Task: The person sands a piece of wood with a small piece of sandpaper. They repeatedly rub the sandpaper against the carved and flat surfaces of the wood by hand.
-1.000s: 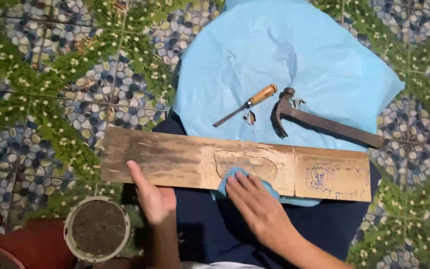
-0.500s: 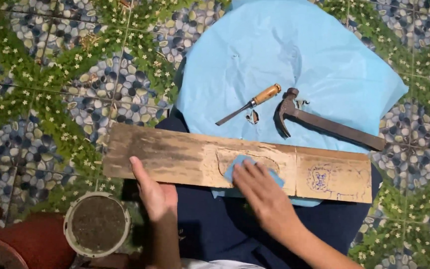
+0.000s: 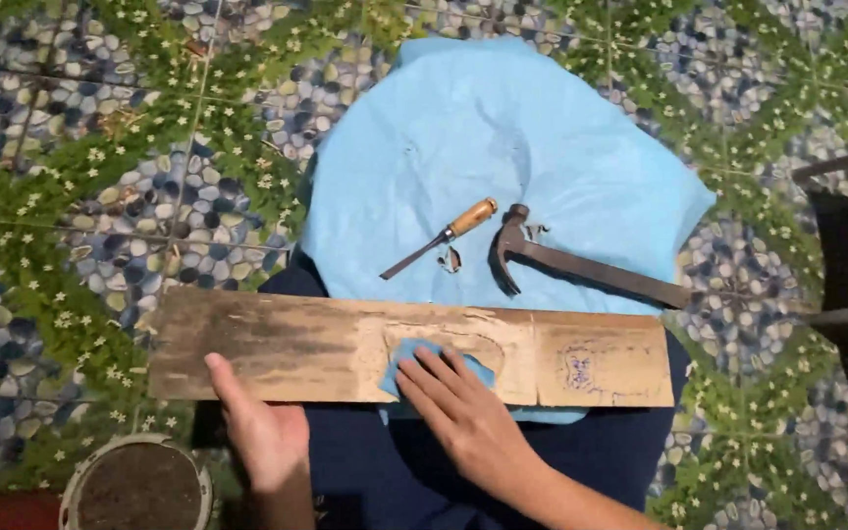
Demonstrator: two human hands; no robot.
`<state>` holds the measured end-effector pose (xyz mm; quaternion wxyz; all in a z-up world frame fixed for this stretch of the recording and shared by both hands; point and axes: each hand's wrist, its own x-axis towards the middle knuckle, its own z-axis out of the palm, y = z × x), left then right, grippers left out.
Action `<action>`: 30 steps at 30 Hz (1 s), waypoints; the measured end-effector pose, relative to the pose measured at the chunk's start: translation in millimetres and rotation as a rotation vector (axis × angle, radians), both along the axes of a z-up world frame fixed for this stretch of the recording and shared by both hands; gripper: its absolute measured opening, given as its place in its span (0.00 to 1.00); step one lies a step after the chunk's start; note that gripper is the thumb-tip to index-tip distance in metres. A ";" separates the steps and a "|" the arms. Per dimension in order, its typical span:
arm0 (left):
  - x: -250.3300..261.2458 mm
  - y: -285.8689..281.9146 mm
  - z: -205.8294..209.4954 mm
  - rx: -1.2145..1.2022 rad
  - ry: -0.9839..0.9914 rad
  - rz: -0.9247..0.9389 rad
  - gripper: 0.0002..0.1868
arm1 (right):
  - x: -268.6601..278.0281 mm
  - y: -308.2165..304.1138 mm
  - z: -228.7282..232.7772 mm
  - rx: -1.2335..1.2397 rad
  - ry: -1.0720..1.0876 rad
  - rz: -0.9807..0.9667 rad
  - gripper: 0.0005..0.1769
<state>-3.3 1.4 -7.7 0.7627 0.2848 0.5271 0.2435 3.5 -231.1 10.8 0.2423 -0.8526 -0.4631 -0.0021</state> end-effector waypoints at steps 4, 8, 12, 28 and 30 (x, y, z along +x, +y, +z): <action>-0.9 -1.6 5.3 0.053 -0.032 -0.009 0.41 | 8.1 22.9 -9.5 0.141 -0.048 -0.042 0.22; -2.3 -1.9 5.8 0.026 0.036 0.019 0.41 | -0.1 -0.7 6.7 0.065 0.086 0.024 0.25; -3.3 3.4 -24.0 0.037 0.058 0.083 0.38 | 2.5 4.7 0.8 0.107 0.041 0.021 0.24; -3.3 6.9 -35.6 0.127 0.013 -0.009 0.40 | 1.0 19.9 -6.6 0.098 -0.007 -0.017 0.23; -5.6 5.0 -31.5 0.094 -0.031 -0.018 0.40 | -3.5 5.1 -3.1 0.091 0.072 0.034 0.25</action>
